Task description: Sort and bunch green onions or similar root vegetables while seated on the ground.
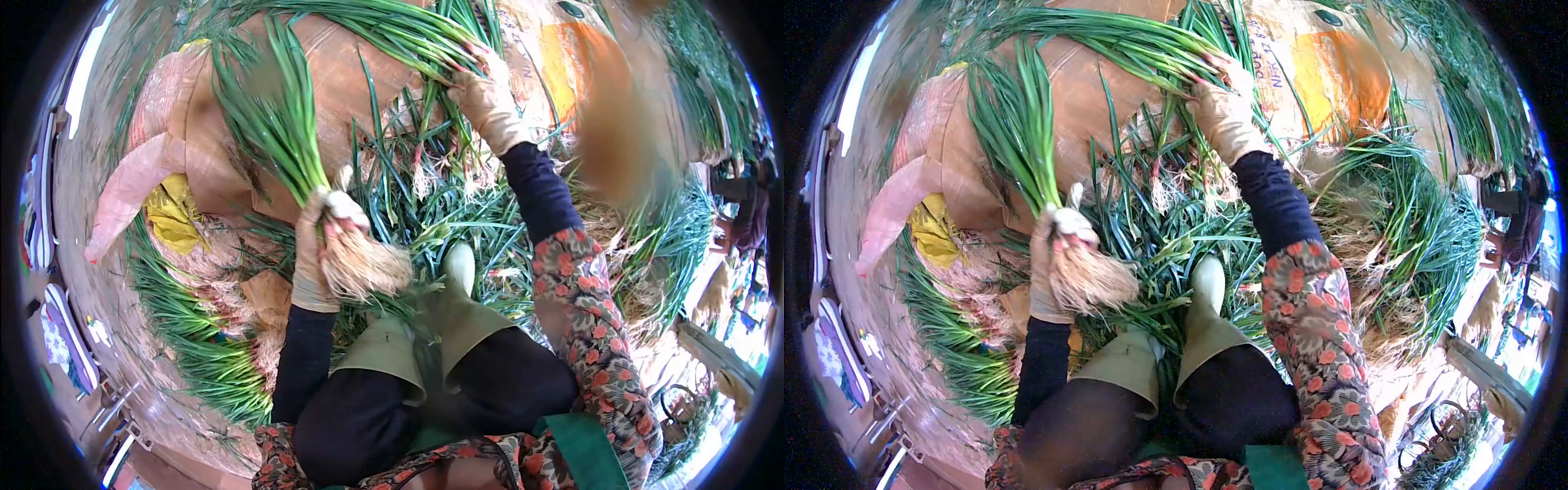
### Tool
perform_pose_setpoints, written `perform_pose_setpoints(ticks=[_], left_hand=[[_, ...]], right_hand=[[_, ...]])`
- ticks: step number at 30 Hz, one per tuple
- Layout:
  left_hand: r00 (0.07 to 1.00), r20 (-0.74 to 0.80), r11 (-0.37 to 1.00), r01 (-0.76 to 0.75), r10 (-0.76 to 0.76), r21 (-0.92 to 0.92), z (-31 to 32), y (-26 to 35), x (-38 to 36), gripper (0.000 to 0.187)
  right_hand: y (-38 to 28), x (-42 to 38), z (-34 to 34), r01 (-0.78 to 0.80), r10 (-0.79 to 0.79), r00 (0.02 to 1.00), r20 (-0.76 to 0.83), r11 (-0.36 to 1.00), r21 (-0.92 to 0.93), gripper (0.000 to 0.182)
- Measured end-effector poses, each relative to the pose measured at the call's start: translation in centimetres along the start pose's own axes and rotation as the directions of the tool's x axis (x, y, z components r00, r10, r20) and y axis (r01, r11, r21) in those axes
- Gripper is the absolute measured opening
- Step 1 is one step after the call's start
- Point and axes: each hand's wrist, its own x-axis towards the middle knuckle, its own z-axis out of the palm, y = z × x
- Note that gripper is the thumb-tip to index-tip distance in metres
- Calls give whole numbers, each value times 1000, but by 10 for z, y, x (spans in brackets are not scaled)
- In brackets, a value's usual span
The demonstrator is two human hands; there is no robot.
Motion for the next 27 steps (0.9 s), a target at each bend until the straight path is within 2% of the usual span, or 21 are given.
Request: perform_pose_setpoints(ticks=[1, 3, 4, 5, 7, 8, 9, 11, 12, 13, 15, 17, 18, 19, 21, 22, 23, 24, 25, 26, 27], left_hand=[[1000, -16, 999, 7, -6, 31, -1, -7, 5, 29], [983, -144, 963, -77, 117, 259, 2, -19, 9, 24], [983, -173, 948, 0, 59, 319, -9, -14, 10, 24], [979, -202, 923, 78, -1, 376, -20, -9, 11, 25], [955, -252, 863, 256, -156, 435, -33, 0, 10, 29], [897, -429, 839, 149, 109, 524, -16, -16, 10, 32], [883, -448, 858, 115, 143, 501, 2, -23, 7, 29], [912, -360, 820, 49, 197, 570, -11, -27, 4, 25], [922, -342, 870, 12, 182, 493, -29, -30, 7, 21], [917, -342, 852, 4, 206, 524, -27, -37, 7, 19], [927, -360, 827, 119, 106, 550, -33, -39, 6, 18], [898, -396, 757, 123, 190, 641, -14, -42, 0, 25], [924, -339, 796, 70, 175, 602, -16, -41, 1, 25], [947, -278, 830, 21, 162, 557, -17, -40, 1, 24], [975, -203, 862, 24, 92, 506, -20, -37, -5, 19], [987, -123, 932, -53, 104, 360, -10, -44, -9, 19], [991, -45, 973, -118, 129, 200, 3, -49, -13, 19], [988, -20, 958, -141, 151, 250, 9, -43, -20, 23], [978, -85, 960, -166, 189, 226, 13, -39, -22, 27], [992, -27, 981, -117, 123, 157, 13, -29, -23, 30], [997, 48, 993, -66, 62, 94, 15, -20, -20, 33]], right_hand=[[3, 2, -3, -43, 68, 992, 110, 975, -219, 23], [-25, -17, -5, -70, 86, 976, 199, 994, -88, 24], [-54, -37, -14, 60, -67, 994, 82, 994, 87, 26], [-69, -57, -7, 89, -99, 961, 260, 995, 51, 27], [-120, -94, -20, 218, -319, 845, 430, 939, 267, 28], [-136, -100, -26, -50, -126, 645, 754, 977, 206, 29], [-117, -114, -3, 73, -302, 708, 639, 930, 359, 34], [-91, -98, 19, 95, -499, 768, 402, 708, 699, 31], [-98, -98, 26, -365, -132, 852, 507, 544, 755, 31], [-104, -83, 17, -593, -35, 754, 656, 395, 702, 30], [-126, -68, 14, -754, -20, 588, 809, 351, 556, 27], [-127, -74, 45, -708, 89, 694, 715, 268, 654, 24], [-127, -78, 53, -731, 157, 678, 718, 242, 638, 21], [-132, -82, 49, -723, 154, 682, 715, 285, 629, 21], [-117, -100, 80, -306, 162, 914, 371, 876, 372, 21], [-109, -101, 74, -212, 111, 931, 347, 939, 270, 19], [-85, -107, 88, -96, -20, 880, 474, 971, 218, 30], [-69, -114, 103, 140, -280, 750, 599, 952, 271, 29], [-80, -114, 88, 335, -492, 532, 690, 870, 362, 28], [-88, -117, 65, 200, -437, 384, 814, 899, 389, 22], [-106, -99, 24, 101, -359, 331, 873, 933, 346, 25]])
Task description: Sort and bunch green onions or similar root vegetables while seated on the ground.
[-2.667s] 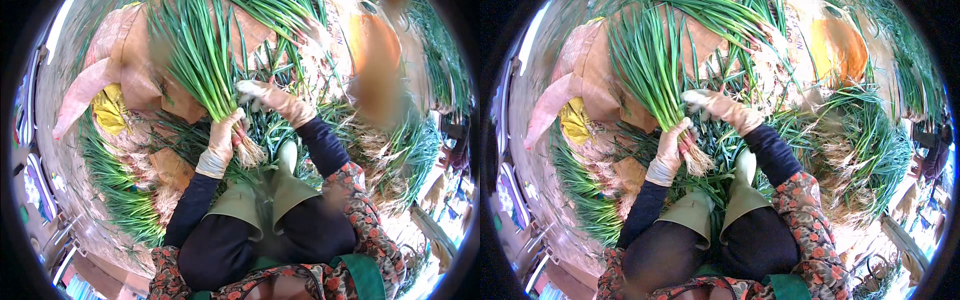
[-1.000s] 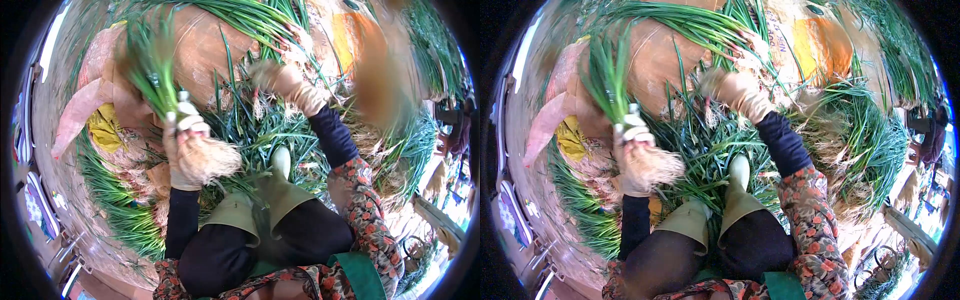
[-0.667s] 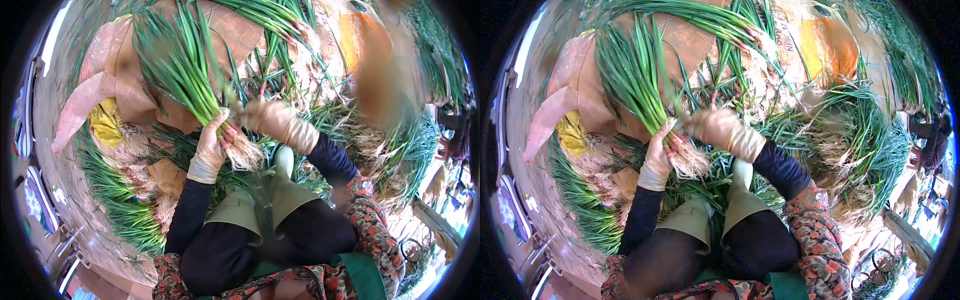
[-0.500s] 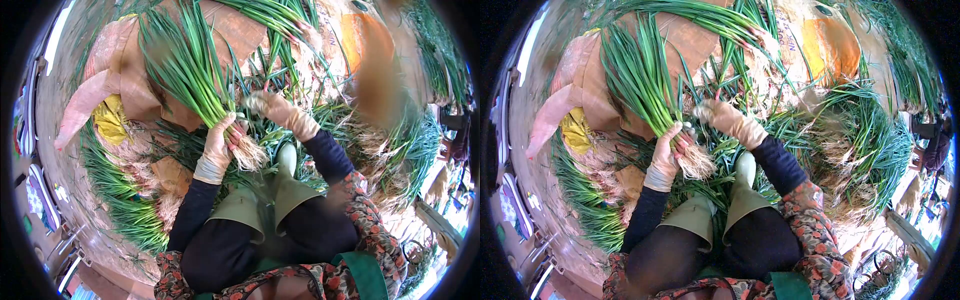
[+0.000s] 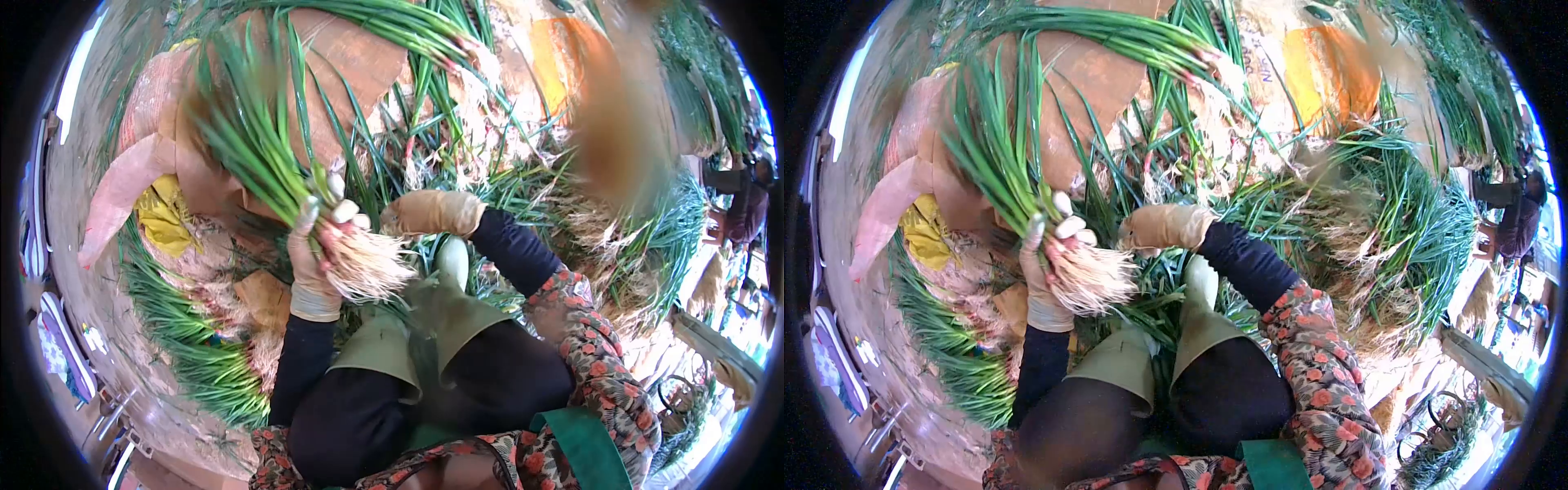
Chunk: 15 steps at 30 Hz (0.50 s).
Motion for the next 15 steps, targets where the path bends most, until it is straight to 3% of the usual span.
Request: perform_pose_setpoints(ticks=[1, 2, 3, 4, 5, 6, 8, 10, 11, 12, 13, 14, 15], left_hand=[[999, 36, 996, 2, 1, -94, 20, 0, 1, 41], [996, 64, 995, 67, -62, -80, 7, 6, 2, 47], [995, 76, 990, 69, -60, -120, 10, 5, 1, 47], [999, 44, 993, 27, -22, -117, 10, 4, 2, 45], [1000, 13, 994, -15, 16, -112, 9, 3, 3, 43], [994, -56, 994, -97, 94, -57, 2, 1, 7, 39], [990, -95, 995, -98, 99, 18, -9, 0, 11, 24], [949, -271, 978, -113, 159, 176, -10, -4, 16, 26], [925, -316, 883, -40, 209, 468, -22, 1, 20, 27], [944, -318, 865, 81, 93, 495, 0, 2, 17, 29], [921, -382, 874, 126, 72, 469, -11, 0, 17, 30], [896, -441, 879, 169, 51, 445, -24, -2, 19, 31], [909, -416, 884, 171, 29, 435, -30, -1, 23, 31]], right_hand=[[24, 4, -11, 132, -277, 900, -337, 910, -394, 27], [54, 0, -28, 42, -271, 772, -575, 924, -379, 28], [75, -7, -52, -28, -245, 587, -771, 946, -322, 28], [74, -26, -89, -91, 208, 489, -847, 978, 188, 27], [111, -24, -110, -291, -47, 240, -970, 949, -118, 27], [120, -24, -127, -536, -367, 40, -929, 777, -330, 28], [131, -27, -121, -603, -69, 327, -942, 753, -264, 27], [91, -32, -105, -480, 35, 403, -915, 859, -178, 23], [70, -34, -96, -422, 88, 438, -895, 899, -118, 23], [45, -32, -74, -308, 35, 472, -881, 943, -128, 22], [20, -29, -52, -191, -18, 504, -863, 973, -131, 21], [9, -20, -22, -334, -218, 656, -722, 774, -538, 19], [-16, -15, 6, -257, -186, 656, -732, 857, -448, 20]])
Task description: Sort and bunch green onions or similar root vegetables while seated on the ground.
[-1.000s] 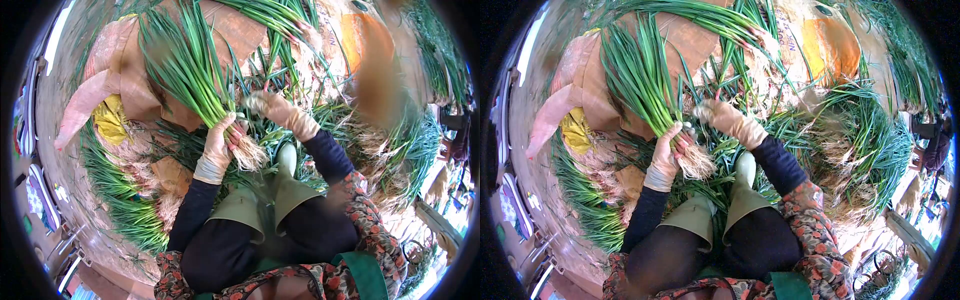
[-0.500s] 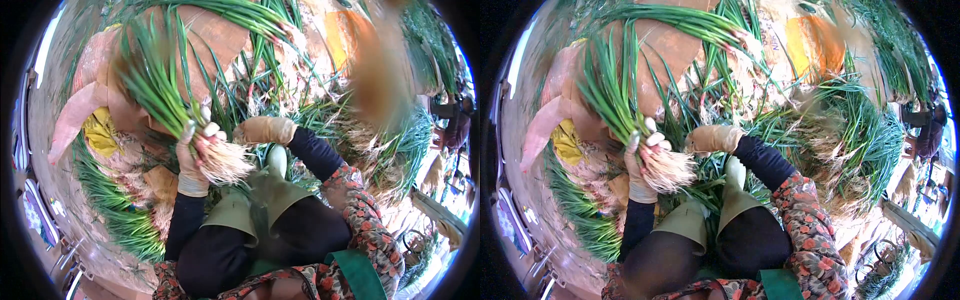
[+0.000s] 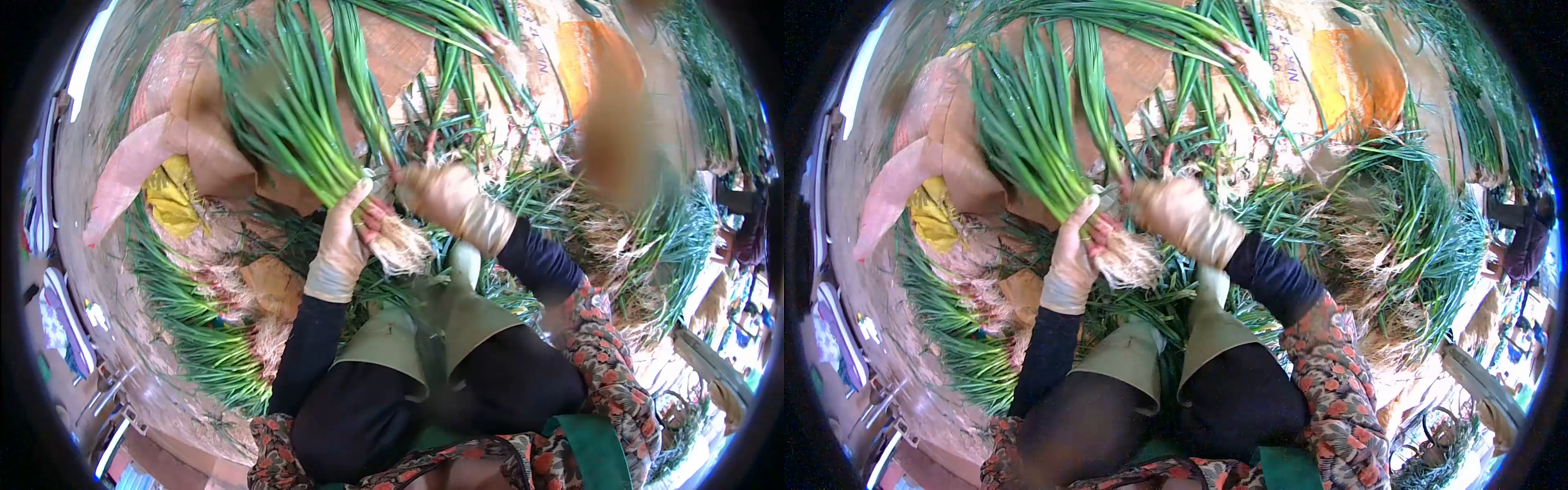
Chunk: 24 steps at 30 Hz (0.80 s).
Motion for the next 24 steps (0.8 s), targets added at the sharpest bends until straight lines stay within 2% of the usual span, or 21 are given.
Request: perform_pose_setpoints(ticks=[1, 2, 3, 4, 5, 6, 7, 9, 11, 12, 13, 14, 16, 17, 18, 19, 20, 21, 22, 23, 24], left_hand=[[996, -12, 994, -88, 89, 61, -4, -6, 4, 27], [994, -1, 992, -105, 105, 67, -5, -6, 2, 25], [993, 12, 990, -122, 121, 72, -5, -7, 0, 24], [979, -65, 978, -188, 194, 86, 7, -9, -5, 24], [993, -25, 979, -110, 116, 169, -3, -7, -5, 24], [988, -44, 973, -135, 145, 186, -4, -10, -4, 24], [983, -62, 967, -155, 171, 201, -2, -14, -3, 24], [995, -43, 973, -84, 95, 215, 1, -17, -1, 25], [996, -51, 974, -59, 71, 218, 6, -21, 0, 27], [994, -69, 974, -70, 87, 216, 11, -23, -3, 28], [990, -87, 972, -86, 107, 218, 14, -22, -6, 28], [997, -32, 985, -64, 70, 162, 12, -18, -11, 27], [993, -93, 996, -80, 76, -36, 17, -19, -12, 27], [990, -120, 986, -89, 72, -140, 19, -22, -13, 27], [998, -14, 988, -64, 63, -139, 13, -21, -11, 26], [998, -8, 987, -62, 62, -148, 10, -24, -9, 25], [998, -3, 986, -59, 59, -155, 8, -27, -6, 23], [998, 0, 985, -60, 61, -162, 7, -27, -4, 22], [999, -6, 988, -35, 34, -153, 3, -27, -5, 22], [1000, 12, 994, -17, 18, -108, 2, -29, -7, 22], [999, 32, 998, -4, 6, -61, 2, -29, -7, 21]], right_hand=[[-25, 1, -9, -125, 81, 970, 229, 975, 186, 18], [-29, -2, -13, -95, 12, 951, 310, 963, 253, 20], [-28, -6, -15, -70, -61, 921, 384, 946, 317, 23], [-20, -9, -13, -123, -102, 905, 413, 867, 484, 28], [-6, -9, -5, -181, -144, 890, 432, 759, 625, 34], [10, -11, 16, -237, -162, 878, 451, 672, 702, 49], [16, -6, 9, -470, -67, 847, 527, 369, 802, 54], [8, 18, 9, -514, 146, 857, 495, 160, 843, 60], [-1, 41, 14, -534, 249, 819, 517, -1, 846, 57], [-1, 49, 26, -412, 296, 870, 393, 0, 911, 52], [3, 56, 31, -537, 384, 767, 514, -55, 842, 43], [2, 53, 39, -479, 401, 769, 497, -153, 865, 39], [0, 43, 45, -369, 379, 765, 521, -405, 836, 29], [1, 35, 56, -362, 405, 708, 579, -496, 789, 29], [3, 28, 50, -360, 361, 700, 616, -566, 742, 29], [2, 21, 45, -355, 318, 690, 650, -633, 688, 29], [-2, 20, 43, -233, 347, 653, 672, -753, 616, 28], [-12, 27, 30, -44, 372, 560, 740, -879, 475, 25], [-8, 21, 41, 13, 212, 785, 582, -945, 327, 26], [-3, 17, 55, 19, 73, 938, 340, -987, 160, 26], [6, 26, 60, -106, -84, 979, 186, -988, 113, 26]])
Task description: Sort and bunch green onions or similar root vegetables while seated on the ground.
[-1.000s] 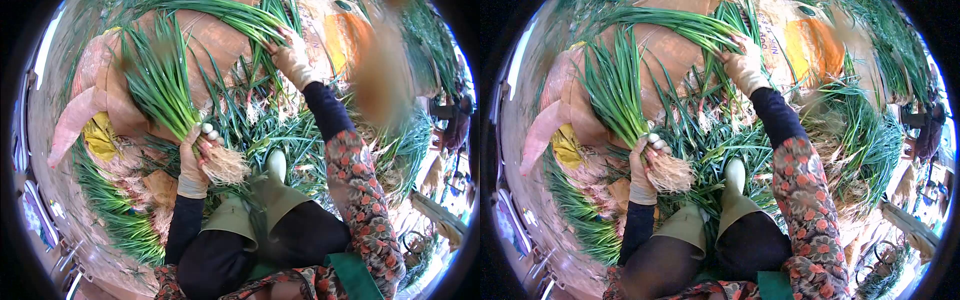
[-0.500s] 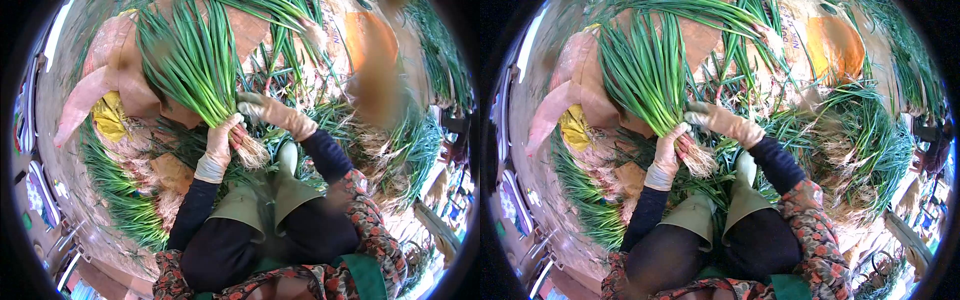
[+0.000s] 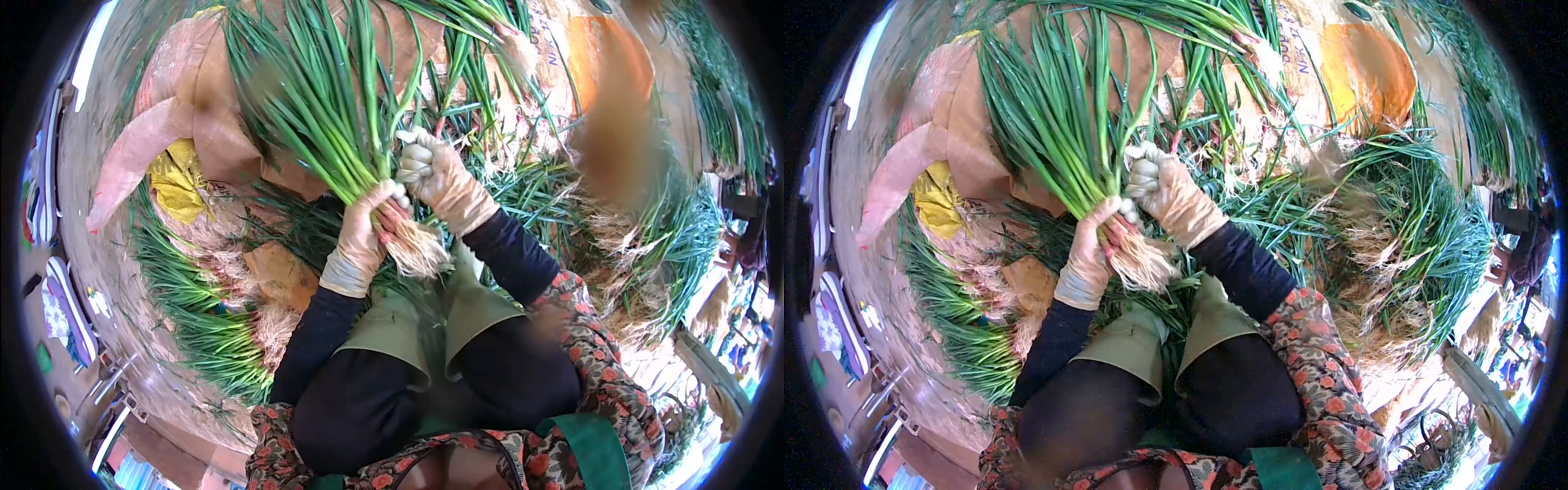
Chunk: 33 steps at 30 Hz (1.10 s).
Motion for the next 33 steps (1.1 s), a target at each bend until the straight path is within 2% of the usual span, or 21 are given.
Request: perform_pose_setpoints(ticks=[1, 2, 3, 4, 5, 6, 9, 10, 11, 13, 15, 17, 19, 21, 22, 25, 26, 27, 29, 31, 33], left_hand=[[1000, 17, 999, 15, -15, 48, -1, -2, 0, 21], [999, 15, 998, 35, -36, 44, -3, -11, 4, 20], [1000, 2, 998, -17, 17, 66, 3, -12, 0, 21], [999, 35, 990, 33, -38, 138, -2, -4, -4, 22], [994, 63, 975, 78, -93, 207, -7, 3, -7, 23], [997, 11, 971, 77, -81, 224, -6, 2, -7, 25], [999, -32, 932, 19, -8, 361, 4, -3, -5, 26], [997, -65, 950, -20, 43, 310, 9, -10, -2, 28], [1000, -22, 951, -12, 19, 310, 6, -10, -1, 28], [998, 55, 947, 7, -26, 321, -3, -5, -3, 29], [996, 70, 965, 33, -53, 258, -6, -2, -6, 30], [985, 124, 981, 102, -123, 164, -10, 0, -5, 31], [988, 115, 980, 81, -102, 181, -1, 3, -7, 33], [995, 80, 974, 37, -57, 226, 2, -1, -7, 34], [993, 86, 960, 56, -83, 273, -3, -1, -3, 34], [999, 26, 924, 14, -25, 382, 6, -2, -7, 34], [999, 18, 931, 36, -46, 364, 3, -2, -6, 34], [999, 28, 937, 29, -42, 347, 2, -1, -6, 34], [998, 37, 950, 28, -42, 311, -2, -1, -9, 33], [995, 69, 977, 57, -73, 204, -9, 2, -4, 29], [999, -4, 999, -37, 37, 21, 2, -10, -3, 27]], right_hand=[[-14, 6, 6, -101, 98, 993, -72, 994, -41, 21], [-17, 13, 10, -104, -200, 918, -343, 713, -694, 20], [-26, 18, 9, -54, -438, 879, -188, 300, -952, 19], [-36, 22, 8, -168, -640, 769, -17, -176, -970, 20], [-57, 17, -1, -29, -618, 737, 272, -432, -901, 20], [-67, 7, -2, -91, -613, 781, 122, -305, -948, 19], [-31, -5, 48, -109, -395, 918, 15, -288, -951, 27], [-6, -5, 43, -144, -461, 879, -118, -21, -989, 43], [-7, -8, 41, -344, -449, 886, -117, -465, -815, 54], [-6, -1, 60, -533, -421, 822, -384, -331, -779, 41], [-19, 1, -12, -224, -390, 918, -67, -371, -901, 38], [-20, -10, 25, -411, -269, 822, -502, 332, -849, 27], [-19, -21, 35, -411, -320, 826, -465, 223, -884, 24], [-5, -26, 35, -109, -536, 837, -108, 31, -994, 24], [-2, -22, 55, -161, -502, 839, -212, 143, -977, 26], [8, -9, 74, -392, -297, 901, -317, -240, -888, 47], [6, -5, 49, -402, -326, 910, -257, -540, -739, 53], [10, 0, 76, -513, -263, 845, -465, -153, -845, 49], [16, -4, 54, -454, -311, 855, -415, -65, -888, 39], [15, -13, 40, -313, -353, 852, -387, 250, -916, 27], [-30, -20, 21, -78, -496, 862, -105, 75, -994, 17]])
